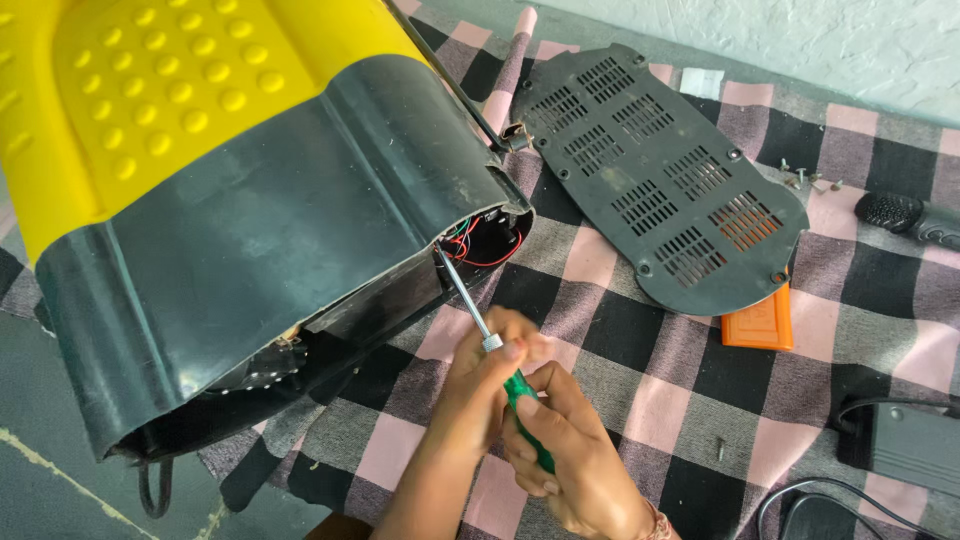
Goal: The person uses a green screwdriver to tighten screws on the casing of a yellow and black electronic device. They repeatedly insert and turn the screwdriver to secure the casing while the device rests on a checkered cloth.
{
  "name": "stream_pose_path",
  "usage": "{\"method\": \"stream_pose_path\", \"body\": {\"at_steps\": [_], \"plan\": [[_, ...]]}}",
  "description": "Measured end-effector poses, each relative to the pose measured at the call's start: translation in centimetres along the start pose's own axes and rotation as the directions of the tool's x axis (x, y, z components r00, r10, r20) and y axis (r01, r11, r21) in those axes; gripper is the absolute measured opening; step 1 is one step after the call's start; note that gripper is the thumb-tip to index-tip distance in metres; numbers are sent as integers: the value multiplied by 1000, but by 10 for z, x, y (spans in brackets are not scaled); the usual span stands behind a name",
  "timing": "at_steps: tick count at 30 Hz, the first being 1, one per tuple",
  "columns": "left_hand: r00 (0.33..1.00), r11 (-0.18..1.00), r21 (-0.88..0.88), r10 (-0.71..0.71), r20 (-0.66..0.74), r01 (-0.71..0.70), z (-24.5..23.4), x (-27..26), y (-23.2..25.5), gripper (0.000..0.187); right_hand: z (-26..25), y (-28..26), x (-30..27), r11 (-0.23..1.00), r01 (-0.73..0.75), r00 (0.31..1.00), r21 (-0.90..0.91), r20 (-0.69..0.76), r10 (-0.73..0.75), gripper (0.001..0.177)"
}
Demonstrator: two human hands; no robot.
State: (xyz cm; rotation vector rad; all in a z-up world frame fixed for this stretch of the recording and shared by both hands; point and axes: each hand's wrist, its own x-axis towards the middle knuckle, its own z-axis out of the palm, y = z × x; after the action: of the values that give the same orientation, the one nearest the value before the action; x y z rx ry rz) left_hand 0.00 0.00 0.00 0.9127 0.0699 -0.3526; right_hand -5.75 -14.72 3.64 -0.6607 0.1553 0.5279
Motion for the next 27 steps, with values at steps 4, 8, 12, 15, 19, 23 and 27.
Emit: {"method": "stream_pose_path", "body": {"at_steps": [4,8,12,15,19,23,27], "plan": [[795,866,-472,167,583,165,12,12,8,41,40,-18,-5,999,-6,998,34,-69,9,40],[824,923,-383,186,536,41,14,-1,20,31,58,-25,-6,991,-26,999,129,-20,28,25],[967,961,-274,31,252,41,22,-29,33,31,56,-17,-6,938,-129,991,322,4,136,21],[1000,994,-107,-2,29,5,35,-33,38,35,49,-9,-6,884,-132,990,448,97,98,15],[999,999,-32,17,34,-15,45,-35,49,35,43,-4,-4,813,-201,971,547,223,90,25],[998,990,136,-33,53,26,45,-41,65,40,34,-4,-12,989,45,993,-142,-98,-59,19],[999,982,185,-33,-7,33,43,-59,55,50,22,20,-42,878,49,923,-477,-315,-222,25]]}}
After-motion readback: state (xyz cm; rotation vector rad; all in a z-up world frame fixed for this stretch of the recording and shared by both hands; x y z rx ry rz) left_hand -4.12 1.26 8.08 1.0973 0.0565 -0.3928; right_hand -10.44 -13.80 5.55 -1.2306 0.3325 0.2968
